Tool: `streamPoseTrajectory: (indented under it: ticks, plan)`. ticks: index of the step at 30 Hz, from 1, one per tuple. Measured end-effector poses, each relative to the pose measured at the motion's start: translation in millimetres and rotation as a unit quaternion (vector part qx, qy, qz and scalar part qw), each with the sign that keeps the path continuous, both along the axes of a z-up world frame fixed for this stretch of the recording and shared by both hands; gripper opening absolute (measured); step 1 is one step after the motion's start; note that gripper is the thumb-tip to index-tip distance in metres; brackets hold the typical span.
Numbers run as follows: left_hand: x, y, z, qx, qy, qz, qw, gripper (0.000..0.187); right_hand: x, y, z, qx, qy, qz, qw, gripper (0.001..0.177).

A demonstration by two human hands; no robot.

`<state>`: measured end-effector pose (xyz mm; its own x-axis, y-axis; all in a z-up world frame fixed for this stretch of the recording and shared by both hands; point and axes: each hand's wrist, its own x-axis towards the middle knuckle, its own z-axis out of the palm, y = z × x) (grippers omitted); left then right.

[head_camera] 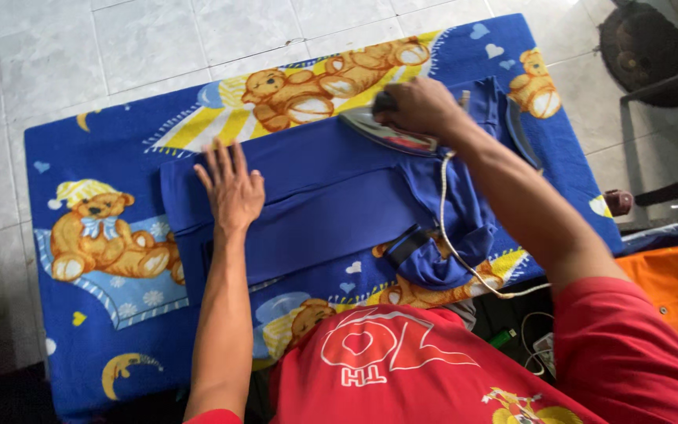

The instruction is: The person irons a blue shirt on a table, smoothing the fabric and running an iron over the sleeves and torso.

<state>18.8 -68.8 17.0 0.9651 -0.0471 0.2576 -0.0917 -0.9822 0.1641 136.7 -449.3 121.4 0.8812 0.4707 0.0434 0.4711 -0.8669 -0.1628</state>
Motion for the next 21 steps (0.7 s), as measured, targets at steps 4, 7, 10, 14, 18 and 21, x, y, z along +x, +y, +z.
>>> streamPoseTrajectory:
  ticks: [4, 7, 10, 14, 18, 21]
  plan:
    - [22, -71, 1, -0.063, 0.009, -0.125, 0.990, 0.083, 12, 29, -8, 0.040, -0.019, -0.005, 0.999, 0.044]
    - [29, -108, 1, -0.078, 0.011, -0.165, 0.983, 0.078, 14, 28, -5, 0.042, -0.012, -0.003, 0.999, 0.045]
    - [30, -113, 1, -0.088, 0.021, -0.166, 0.982, 0.078, 10, 11, 1, 0.017, 0.027, -0.031, 0.999, 0.037]
    - [28, -114, 4, -0.091, 0.034, -0.156, 0.983, 0.080, 10, -34, 7, -0.013, 0.061, -0.074, 0.995, 0.029]
    - [26, -114, 8, -0.094, 0.032, -0.157, 0.983, 0.079, 5, -87, 6, -0.015, 0.053, -0.220, 0.974, 0.039]
    - [26, -114, 9, -0.102, 0.041, -0.155, 0.982, 0.080, -6, -123, -2, 0.001, 0.042, -0.254, 0.966, 0.040]
